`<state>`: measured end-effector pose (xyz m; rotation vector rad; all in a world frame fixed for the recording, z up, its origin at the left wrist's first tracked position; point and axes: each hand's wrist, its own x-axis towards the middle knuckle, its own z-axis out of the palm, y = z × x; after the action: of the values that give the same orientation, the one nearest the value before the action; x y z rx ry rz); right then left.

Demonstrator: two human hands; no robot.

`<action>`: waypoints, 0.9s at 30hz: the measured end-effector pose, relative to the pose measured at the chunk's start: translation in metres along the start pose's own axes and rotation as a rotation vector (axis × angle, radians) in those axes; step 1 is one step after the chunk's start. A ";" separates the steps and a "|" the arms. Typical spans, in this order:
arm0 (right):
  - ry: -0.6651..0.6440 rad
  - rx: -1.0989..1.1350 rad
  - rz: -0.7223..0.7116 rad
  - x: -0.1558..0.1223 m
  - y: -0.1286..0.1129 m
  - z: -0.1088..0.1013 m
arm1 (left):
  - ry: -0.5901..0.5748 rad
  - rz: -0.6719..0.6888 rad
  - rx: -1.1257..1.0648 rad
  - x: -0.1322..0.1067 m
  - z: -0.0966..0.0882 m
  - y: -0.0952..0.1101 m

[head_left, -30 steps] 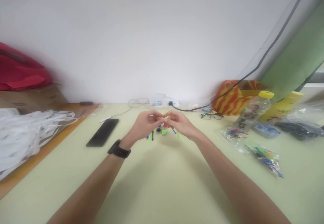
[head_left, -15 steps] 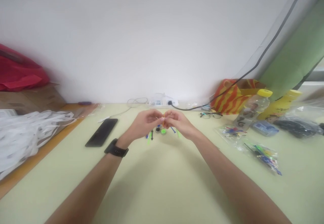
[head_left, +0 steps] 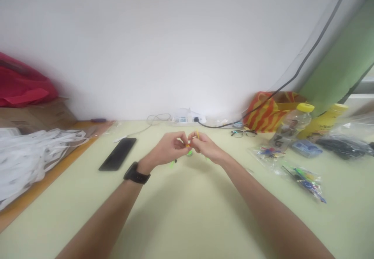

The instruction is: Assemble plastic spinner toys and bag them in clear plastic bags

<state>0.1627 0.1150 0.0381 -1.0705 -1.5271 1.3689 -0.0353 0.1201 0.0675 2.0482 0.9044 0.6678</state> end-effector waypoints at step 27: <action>-0.125 -0.837 -0.248 0.004 0.027 -0.022 | -0.065 0.099 0.506 0.002 -0.011 -0.049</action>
<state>0.1843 0.1272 0.0134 -1.2188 -2.3257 0.6156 -0.0600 0.1477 0.0333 2.5590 1.0137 0.4480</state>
